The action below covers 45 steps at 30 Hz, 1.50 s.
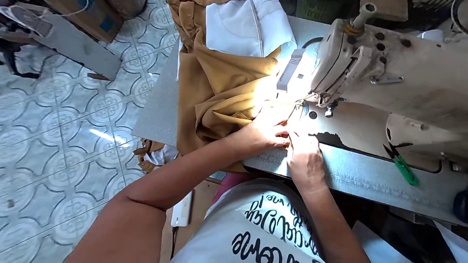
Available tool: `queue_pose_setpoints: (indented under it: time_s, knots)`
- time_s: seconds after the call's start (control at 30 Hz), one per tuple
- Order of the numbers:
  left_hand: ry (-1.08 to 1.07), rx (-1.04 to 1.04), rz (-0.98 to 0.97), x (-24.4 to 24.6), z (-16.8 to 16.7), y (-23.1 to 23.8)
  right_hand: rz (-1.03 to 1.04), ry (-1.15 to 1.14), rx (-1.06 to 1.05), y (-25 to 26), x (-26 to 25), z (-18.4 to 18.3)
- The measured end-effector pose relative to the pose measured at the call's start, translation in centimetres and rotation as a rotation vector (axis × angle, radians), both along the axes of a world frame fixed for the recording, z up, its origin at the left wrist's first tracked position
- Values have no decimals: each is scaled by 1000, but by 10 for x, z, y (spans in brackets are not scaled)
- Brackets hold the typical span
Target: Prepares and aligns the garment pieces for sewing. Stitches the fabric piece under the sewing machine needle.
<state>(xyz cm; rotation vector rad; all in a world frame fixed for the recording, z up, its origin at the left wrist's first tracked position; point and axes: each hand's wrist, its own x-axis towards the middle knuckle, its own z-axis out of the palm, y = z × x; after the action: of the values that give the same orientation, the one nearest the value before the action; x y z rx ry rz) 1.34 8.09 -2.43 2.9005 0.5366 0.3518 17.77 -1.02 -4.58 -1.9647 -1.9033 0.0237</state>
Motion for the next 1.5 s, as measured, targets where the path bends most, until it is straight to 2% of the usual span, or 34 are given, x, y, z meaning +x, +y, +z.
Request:
queue_pose_setpoints:
  time_s: [0.37, 0.67, 0.77, 0.87, 0.93, 1.07, 1.23, 1.33, 1.43, 1.5]
  knots:
    - [-1, -35, 9, 4, 0, 7, -40, -75, 50, 3, 0, -6]
    - [-115, -51, -2, 19, -8, 47, -42, 56, 0, 40, 15, 0]
    - [-111, -36, 10, 22, -6, 50, -11, 83, 30, 47, 20, -3]
    - [-207, -18, 18, 22, -14, 51, 11, 175, 87, 45, 30, -10]
    - [-284, -110, 95, 21, -20, 54, -56, 294, 96, 38, 34, -11]
    - [-439, -532, 331, 28, -12, 53, -98, 400, 124, 37, 24, -11]
    - [-523, -651, 283, 29, -10, 52, -127, 558, 134, 55, 20, -13]
    - [-356, -537, 221, 20, -1, 46, -79, 622, 109, 49, 26, -9]
    - [-179, -158, 88, 11, 3, 35, -130, 949, -44, 24, 24, 9]
    - [-171, -45, -9, 7, 7, 31, -119, 1087, -84, 3, 17, 13]
